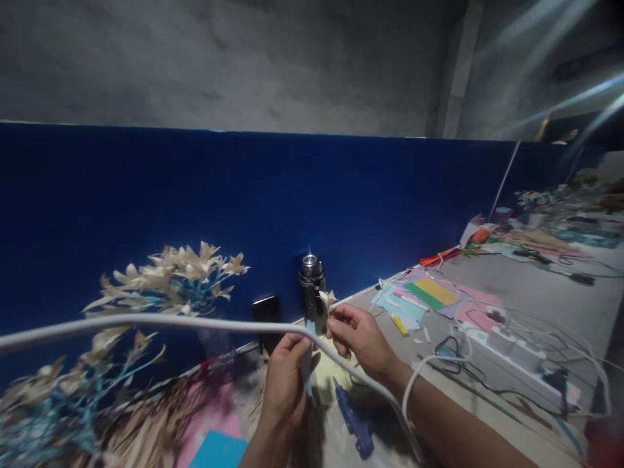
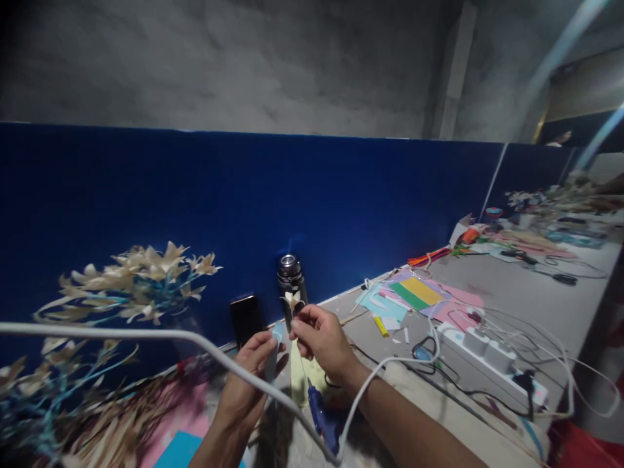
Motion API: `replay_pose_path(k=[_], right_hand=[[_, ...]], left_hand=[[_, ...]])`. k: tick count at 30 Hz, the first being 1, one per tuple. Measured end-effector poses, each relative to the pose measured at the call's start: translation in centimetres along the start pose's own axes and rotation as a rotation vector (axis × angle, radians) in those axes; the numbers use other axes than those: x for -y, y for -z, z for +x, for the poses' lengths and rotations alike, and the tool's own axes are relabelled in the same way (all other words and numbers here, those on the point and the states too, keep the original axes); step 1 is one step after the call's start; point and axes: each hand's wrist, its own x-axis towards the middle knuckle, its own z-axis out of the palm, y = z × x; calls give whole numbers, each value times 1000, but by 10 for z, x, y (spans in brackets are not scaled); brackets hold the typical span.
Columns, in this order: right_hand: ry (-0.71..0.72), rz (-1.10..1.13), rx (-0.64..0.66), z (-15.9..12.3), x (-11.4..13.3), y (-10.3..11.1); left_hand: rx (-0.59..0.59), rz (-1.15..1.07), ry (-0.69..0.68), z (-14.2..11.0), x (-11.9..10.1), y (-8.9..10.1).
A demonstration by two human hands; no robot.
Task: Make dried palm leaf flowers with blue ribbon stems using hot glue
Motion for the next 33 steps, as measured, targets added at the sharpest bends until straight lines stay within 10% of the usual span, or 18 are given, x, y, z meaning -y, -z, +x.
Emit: replay_pose_path(k=[33], right_hand=[[-91,83,-100,-4,-12,-24]], left_hand=[[87,-146,17,-8,7,-7]])
